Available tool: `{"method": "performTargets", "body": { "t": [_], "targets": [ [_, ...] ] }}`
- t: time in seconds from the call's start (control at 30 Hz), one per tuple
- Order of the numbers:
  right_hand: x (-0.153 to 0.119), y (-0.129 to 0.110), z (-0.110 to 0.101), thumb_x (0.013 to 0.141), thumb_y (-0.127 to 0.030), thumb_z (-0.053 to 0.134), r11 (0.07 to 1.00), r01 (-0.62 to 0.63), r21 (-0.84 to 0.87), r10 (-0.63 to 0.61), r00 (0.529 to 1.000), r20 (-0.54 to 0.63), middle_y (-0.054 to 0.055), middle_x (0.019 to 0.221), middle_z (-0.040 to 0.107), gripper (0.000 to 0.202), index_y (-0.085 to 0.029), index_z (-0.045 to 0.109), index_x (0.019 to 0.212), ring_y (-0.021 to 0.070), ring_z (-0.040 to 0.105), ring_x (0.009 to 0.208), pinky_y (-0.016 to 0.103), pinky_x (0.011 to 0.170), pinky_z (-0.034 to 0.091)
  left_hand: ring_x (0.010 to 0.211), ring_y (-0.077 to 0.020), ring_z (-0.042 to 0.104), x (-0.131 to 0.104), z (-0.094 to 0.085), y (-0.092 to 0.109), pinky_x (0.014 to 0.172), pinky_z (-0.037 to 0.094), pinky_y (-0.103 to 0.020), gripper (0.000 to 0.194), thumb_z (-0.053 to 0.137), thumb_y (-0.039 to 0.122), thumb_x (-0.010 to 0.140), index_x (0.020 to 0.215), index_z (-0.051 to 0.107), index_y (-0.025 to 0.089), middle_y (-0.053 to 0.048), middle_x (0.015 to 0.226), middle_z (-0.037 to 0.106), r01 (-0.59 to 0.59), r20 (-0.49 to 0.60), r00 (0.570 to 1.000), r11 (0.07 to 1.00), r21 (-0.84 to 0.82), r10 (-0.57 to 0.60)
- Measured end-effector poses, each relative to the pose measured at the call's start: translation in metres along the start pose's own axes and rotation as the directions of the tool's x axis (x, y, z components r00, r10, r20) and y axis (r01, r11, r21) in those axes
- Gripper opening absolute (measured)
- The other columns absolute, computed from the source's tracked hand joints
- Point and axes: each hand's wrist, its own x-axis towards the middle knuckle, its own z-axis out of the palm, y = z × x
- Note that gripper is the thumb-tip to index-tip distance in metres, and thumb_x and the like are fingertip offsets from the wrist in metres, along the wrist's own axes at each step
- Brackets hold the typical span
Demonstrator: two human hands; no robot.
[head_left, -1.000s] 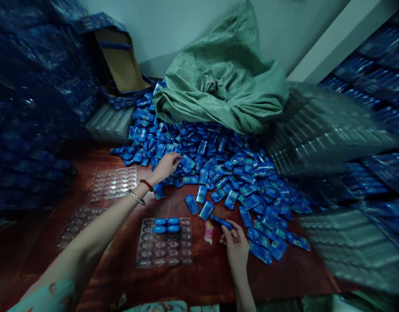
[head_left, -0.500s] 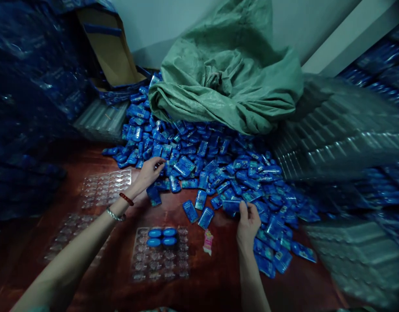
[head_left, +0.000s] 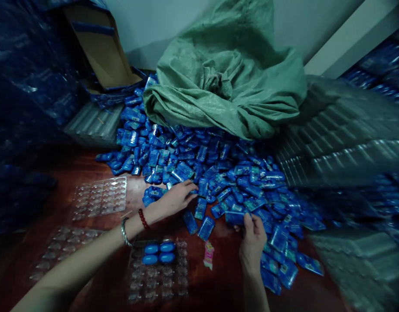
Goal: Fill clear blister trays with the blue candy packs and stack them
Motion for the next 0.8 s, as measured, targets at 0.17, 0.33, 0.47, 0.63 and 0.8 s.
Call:
{"method": "performTargets", "body": {
  "t": [0.17, 0.33, 0.47, 0.63, 0.8],
  "targets": [
    [-0.031, 0.016, 0.000, 0.075, -0.051, 0.065, 0.990, -0.138, 0.014, 0.138, 0.990, 0.038, -0.004, 0.062, 0.057, 0.038, -0.018, 0.056, 0.092, 0.0121, 0.052, 0.047, 0.025, 0.048, 0.044, 0.103, -0.0260, 0.055, 0.026, 0.019, 0.004, 0.085, 0.049, -0.038, 0.042, 0.054, 0.034, 0.088, 0.124, 0.044, 0.015, -0.015, 0.118, 0.049, -0.002, 0.065, 0.998, 0.974, 0.227, -0.013],
    [-0.032, 0.006, 0.019, 0.076, -0.049, 0.064, 0.990, -0.100, 0.100, 0.101, 0.995, -0.005, -0.003, 0.066, 0.058, 0.041, -0.018, 0.055, 0.101, 0.0105, 0.051, 0.044, 0.025, 0.045, 0.043, 0.103, -0.0296, 0.056, 0.052, 0.022, 0.011, 0.079, 0.051, -0.039, 0.051, 0.068, 0.028, 0.077, 0.120, 0.044, 0.012, -0.019, 0.123, 0.045, 0.035, 0.222, 0.969, 0.949, 0.315, -0.110],
    [-0.020, -0.002, 0.028, 0.075, -0.049, 0.065, 0.983, -0.098, 0.157, 0.095, 0.995, 0.023, -0.005, 0.061, 0.055, 0.043, -0.019, 0.053, 0.105, 0.0110, 0.051, 0.044, 0.025, 0.045, 0.043, 0.098, -0.0259, 0.059, 0.051, 0.023, 0.011, 0.077, 0.052, -0.035, 0.034, 0.057, 0.012, 0.081, 0.114, 0.047, 0.010, -0.017, 0.116, 0.052, 0.014, 0.228, 0.970, 0.963, 0.268, -0.078],
    [-0.025, -0.009, 0.020, 0.079, -0.049, 0.059, 0.989, -0.058, 0.136, 0.039, 0.990, 0.138, -0.001, 0.067, 0.061, 0.048, -0.019, 0.051, 0.116, 0.0149, 0.059, 0.055, 0.028, 0.054, 0.048, 0.093, -0.0196, 0.059, 0.004, -0.007, 0.013, 0.084, 0.050, -0.033, 0.022, 0.039, 0.013, 0.091, 0.108, 0.052, 0.014, -0.011, 0.107, 0.057, 0.010, 0.020, 1.000, 1.000, 0.021, -0.011],
    [-0.067, -0.014, -0.010, 0.076, -0.044, 0.065, 0.994, -0.098, -0.057, 0.114, 0.866, 0.487, 0.002, 0.070, 0.067, 0.042, -0.020, 0.060, 0.109, 0.0167, 0.062, 0.061, 0.032, 0.065, 0.053, 0.103, -0.0204, 0.057, -0.125, -0.061, 0.022, 0.091, 0.047, -0.034, 0.026, 0.045, 0.028, 0.092, 0.114, 0.056, 0.022, -0.007, 0.111, 0.060, 0.150, -0.241, 0.948, 0.960, -0.236, -0.207]
  ]
}}
